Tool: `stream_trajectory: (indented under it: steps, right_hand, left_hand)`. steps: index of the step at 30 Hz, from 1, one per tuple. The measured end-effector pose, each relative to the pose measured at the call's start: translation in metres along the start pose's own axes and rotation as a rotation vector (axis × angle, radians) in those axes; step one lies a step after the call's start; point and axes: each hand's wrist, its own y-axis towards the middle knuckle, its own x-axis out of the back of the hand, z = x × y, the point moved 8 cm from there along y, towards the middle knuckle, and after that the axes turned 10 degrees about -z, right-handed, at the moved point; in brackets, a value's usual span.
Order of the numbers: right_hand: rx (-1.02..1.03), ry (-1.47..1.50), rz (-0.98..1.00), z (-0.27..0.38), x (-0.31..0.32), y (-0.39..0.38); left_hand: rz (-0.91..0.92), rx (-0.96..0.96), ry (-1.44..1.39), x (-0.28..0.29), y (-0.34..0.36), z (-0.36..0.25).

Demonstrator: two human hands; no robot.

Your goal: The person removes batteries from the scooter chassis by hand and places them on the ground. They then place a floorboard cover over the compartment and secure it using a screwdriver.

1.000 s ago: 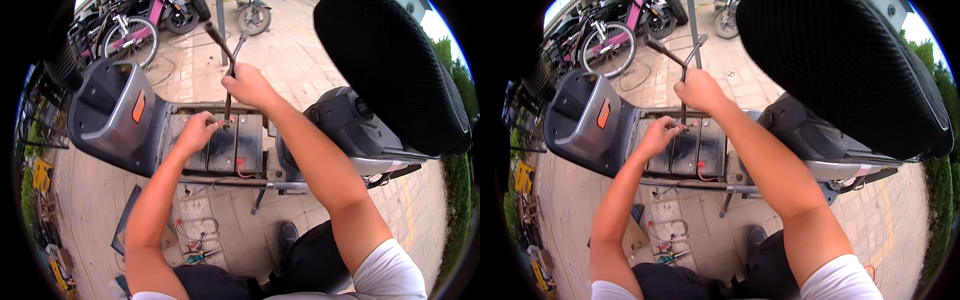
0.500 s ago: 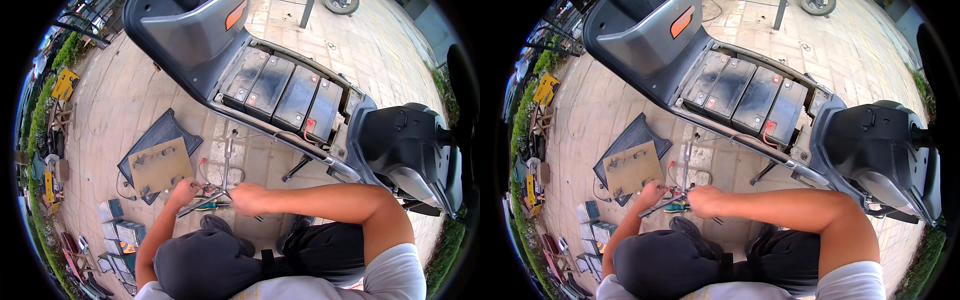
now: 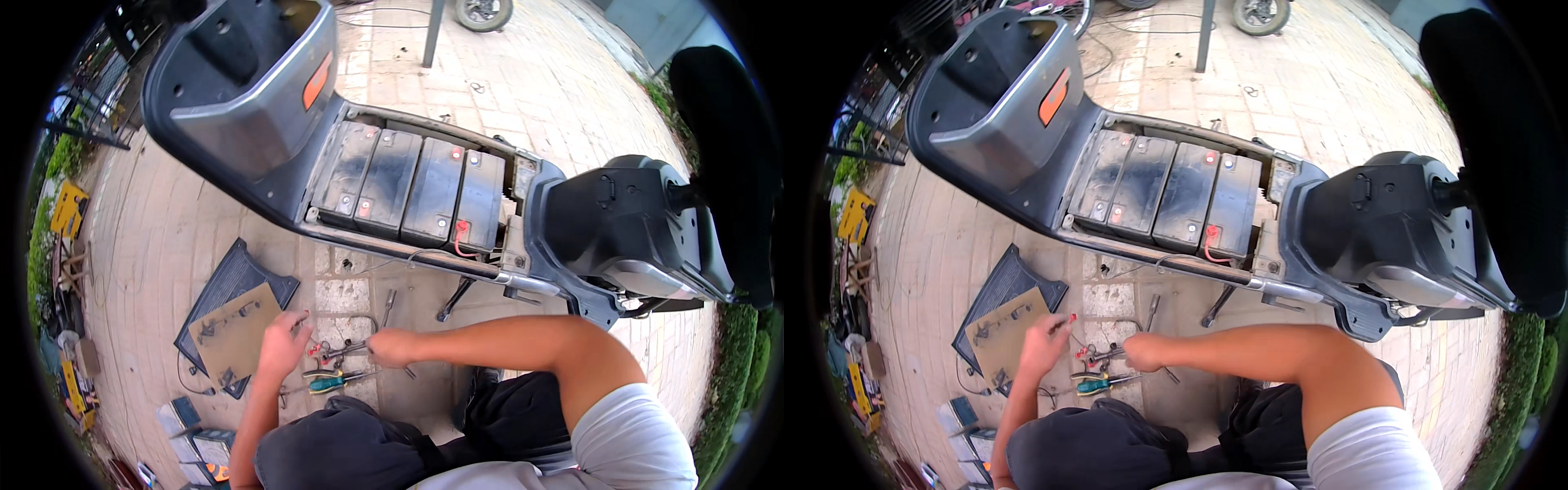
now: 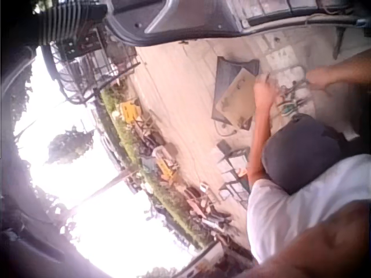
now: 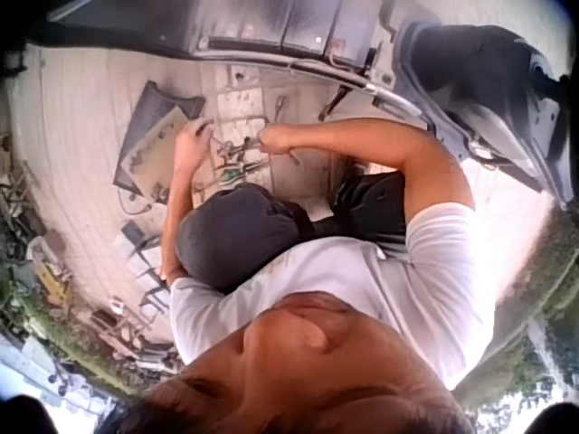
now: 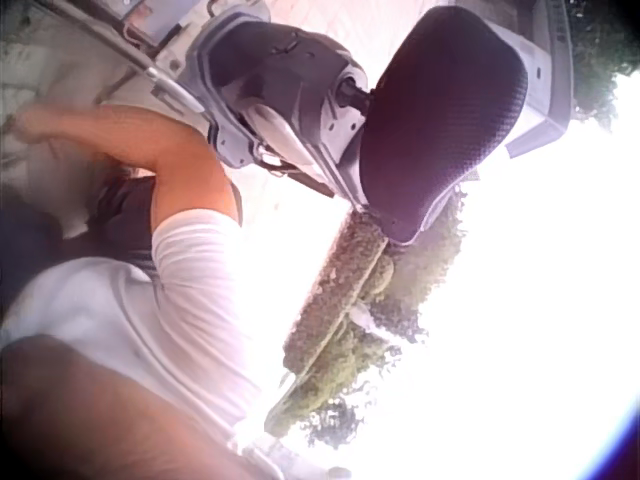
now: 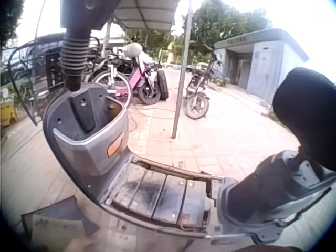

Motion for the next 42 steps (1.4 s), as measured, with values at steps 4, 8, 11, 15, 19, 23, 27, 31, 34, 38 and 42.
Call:
stream_trajectory:
  steps: [4, 8, 11, 15, 19, 23, 27, 31, 34, 38, 42]
  right_hand:
    - [0.127, -0.012, -0.121, 0.06, 0.132, -0.041]
    - [-0.077, -0.188, -0.502, 0.033, 0.272, -0.085]
    - [-0.188, -0.343, -0.78, -0.029, 0.334, -0.094]
    - [-0.293, -0.361, -0.899, -0.089, 0.365, -0.071]
    - [-0.408, -0.275, -0.746, -0.103, 0.355, -0.025]
    - [-0.474, -0.274, -0.804, -0.111, 0.354, -0.022]
    - [-0.561, -0.329, -0.817, -0.103, 0.348, -0.026]
    - [-0.512, -0.351, -0.853, -0.092, 0.347, -0.028]
    - [-0.494, -0.363, -0.866, -0.099, 0.345, -0.032]
    - [-0.449, -0.332, -0.842, -0.102, 0.35, -0.028]
    - [-0.427, -0.355, -0.841, -0.105, 0.348, -0.029]
  left_hand:
    - [0.082, -0.321, -0.107, 0.03, 0.06, -0.158]
    - [0.223, -0.579, 0.034, -0.023, 0.1, -0.229]
    - [0.336, -0.61, 0.264, -0.087, 0.109, -0.233]
    - [0.252, -0.63, 0.402, -0.107, 0.094, -0.238]
    - [0.187, -0.629, 0.413, -0.091, 0.068, -0.216]
    - [0.218, -0.608, 0.344, -0.058, 0.03, -0.226]
    - [0.252, -0.563, 0.296, -0.033, 0.016, -0.212]
    - [0.221, -0.501, 0.245, -0.03, 0.039, -0.207]
    - [0.153, -0.497, 0.142, -0.042, 0.059, -0.21]
    - [0.057, -0.522, 0.116, -0.055, 0.091, -0.206]
    - [0.049, -0.581, 0.19, -0.073, 0.111, -0.217]
